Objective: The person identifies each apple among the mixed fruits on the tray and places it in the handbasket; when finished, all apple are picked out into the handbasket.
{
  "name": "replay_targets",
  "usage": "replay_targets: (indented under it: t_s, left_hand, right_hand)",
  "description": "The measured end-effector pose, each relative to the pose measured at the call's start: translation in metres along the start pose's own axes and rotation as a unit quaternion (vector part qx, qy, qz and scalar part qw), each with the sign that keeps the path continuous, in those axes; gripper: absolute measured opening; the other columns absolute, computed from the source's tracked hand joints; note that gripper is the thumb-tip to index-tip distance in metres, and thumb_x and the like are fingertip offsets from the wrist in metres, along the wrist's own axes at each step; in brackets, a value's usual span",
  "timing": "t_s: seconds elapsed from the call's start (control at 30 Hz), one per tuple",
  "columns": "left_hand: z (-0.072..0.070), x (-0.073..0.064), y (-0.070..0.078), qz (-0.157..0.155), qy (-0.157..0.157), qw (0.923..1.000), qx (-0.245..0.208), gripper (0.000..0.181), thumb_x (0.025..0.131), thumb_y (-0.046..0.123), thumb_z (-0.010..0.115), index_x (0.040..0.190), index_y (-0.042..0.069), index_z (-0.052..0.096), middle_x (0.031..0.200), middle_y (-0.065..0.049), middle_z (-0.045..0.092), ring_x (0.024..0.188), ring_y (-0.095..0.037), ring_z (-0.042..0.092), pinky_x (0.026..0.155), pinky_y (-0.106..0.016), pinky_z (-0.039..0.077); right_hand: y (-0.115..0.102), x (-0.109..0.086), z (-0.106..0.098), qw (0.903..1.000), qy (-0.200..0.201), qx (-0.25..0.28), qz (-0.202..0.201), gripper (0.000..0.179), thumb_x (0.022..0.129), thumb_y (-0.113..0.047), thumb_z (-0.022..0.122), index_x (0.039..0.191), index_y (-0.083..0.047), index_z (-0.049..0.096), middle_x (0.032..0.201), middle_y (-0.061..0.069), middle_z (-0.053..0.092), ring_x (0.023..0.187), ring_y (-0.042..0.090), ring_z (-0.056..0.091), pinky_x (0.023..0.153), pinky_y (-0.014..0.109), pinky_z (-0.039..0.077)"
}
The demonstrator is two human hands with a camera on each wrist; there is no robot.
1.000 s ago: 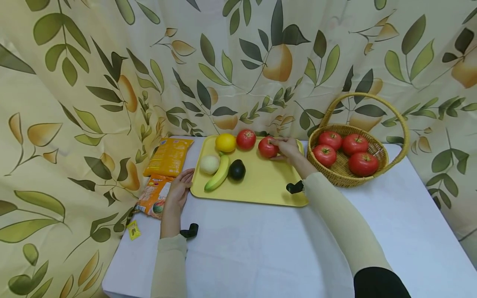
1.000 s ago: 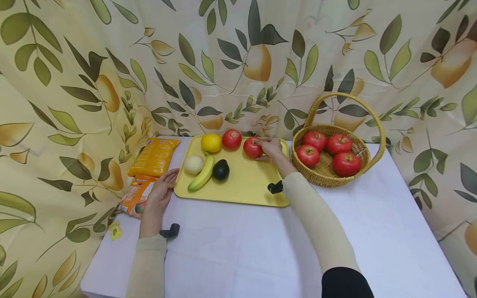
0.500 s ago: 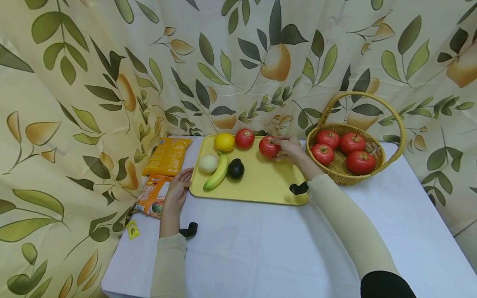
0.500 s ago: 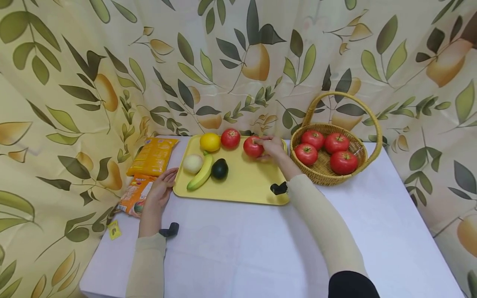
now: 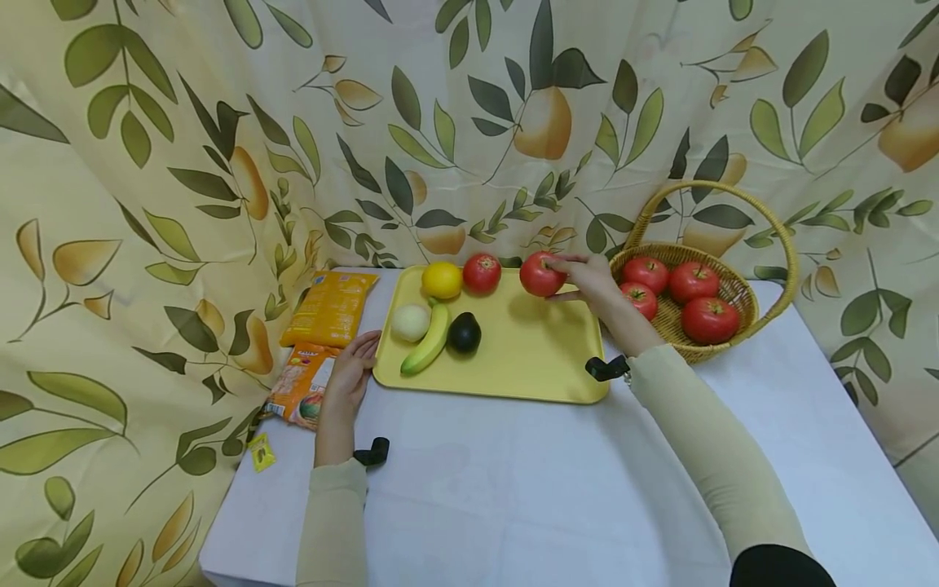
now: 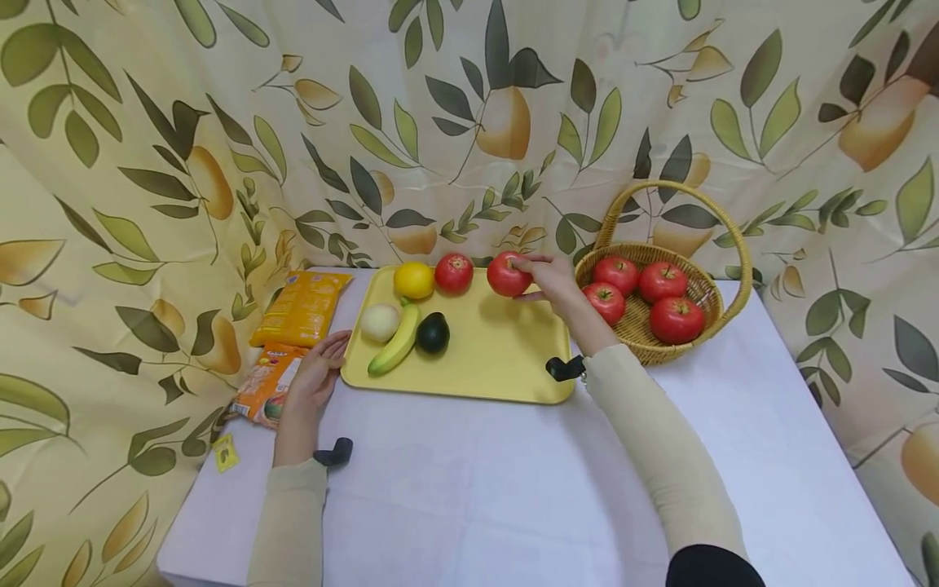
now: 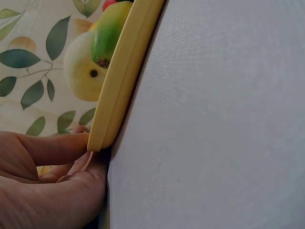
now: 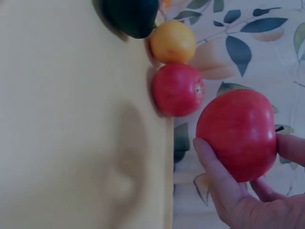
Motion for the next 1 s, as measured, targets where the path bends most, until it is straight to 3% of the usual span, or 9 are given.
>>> replay_targets:
  t_s: [0.2, 0.57, 0.87, 1.0]
  left_hand:
    - [-0.002, 0.001, -0.001, -0.004, 0.003, 0.9999, 0.009, 0.064, 0.098, -0.025, 0.031, 0.158, -0.005, 0.035, 0.165, -0.023, 0.034, 0.153, -0.029, 0.034, 0.124, -0.035, 0.03]
    - [-0.003, 0.001, -0.001, -0.001, 0.003, 0.9999, 0.012, 0.064, 0.097, -0.025, 0.031, 0.157, -0.005, 0.036, 0.164, -0.023, 0.035, 0.153, -0.029, 0.034, 0.124, -0.035, 0.03]
    - [0.001, -0.001, -0.001, 0.0, 0.008, 0.9999, 0.015, 0.064, 0.098, -0.024, 0.033, 0.158, -0.004, 0.037, 0.164, -0.023, 0.035, 0.153, -0.029, 0.035, 0.124, -0.036, 0.031]
    - [0.002, -0.001, -0.001, 0.002, 0.005, 0.9998, 0.018, 0.064, 0.097, -0.024, 0.033, 0.158, -0.004, 0.036, 0.164, -0.023, 0.035, 0.153, -0.029, 0.034, 0.124, -0.035, 0.03]
  right_hand:
    - [-0.012, -0.008, -0.005, 0.9999, -0.01, -0.002, -0.01, 0.054, 0.101, -0.019, 0.069, 0.147, 0.005, 0.052, 0.139, 0.01, 0.051, 0.121, 0.025, 0.057, 0.09, 0.056, 0.058]
    - [-0.021, -0.021, -0.015, 0.9995, -0.003, -0.022, -0.023, 0.055, 0.099, -0.021, 0.073, 0.144, 0.003, 0.054, 0.134, 0.01, 0.053, 0.107, 0.021, 0.064, 0.088, 0.056, 0.059]
    - [-0.029, -0.033, -0.024, 0.9994, 0.003, -0.029, -0.02, 0.059, 0.099, -0.024, 0.072, 0.15, -0.002, 0.051, 0.141, 0.009, 0.048, 0.124, 0.027, 0.055, 0.092, 0.056, 0.057]
    - [-0.032, -0.037, -0.028, 0.9986, 0.007, -0.049, -0.018, 0.061, 0.099, -0.026, 0.072, 0.151, -0.002, 0.05, 0.141, 0.008, 0.047, 0.123, 0.026, 0.056, 0.092, 0.055, 0.057]
Point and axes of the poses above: each hand's wrist, its own x-axis towards the middle knuckle, its own z-axis out of the palm, y = z × x, the point moved 2 cm from there along x, towards the middle knuckle
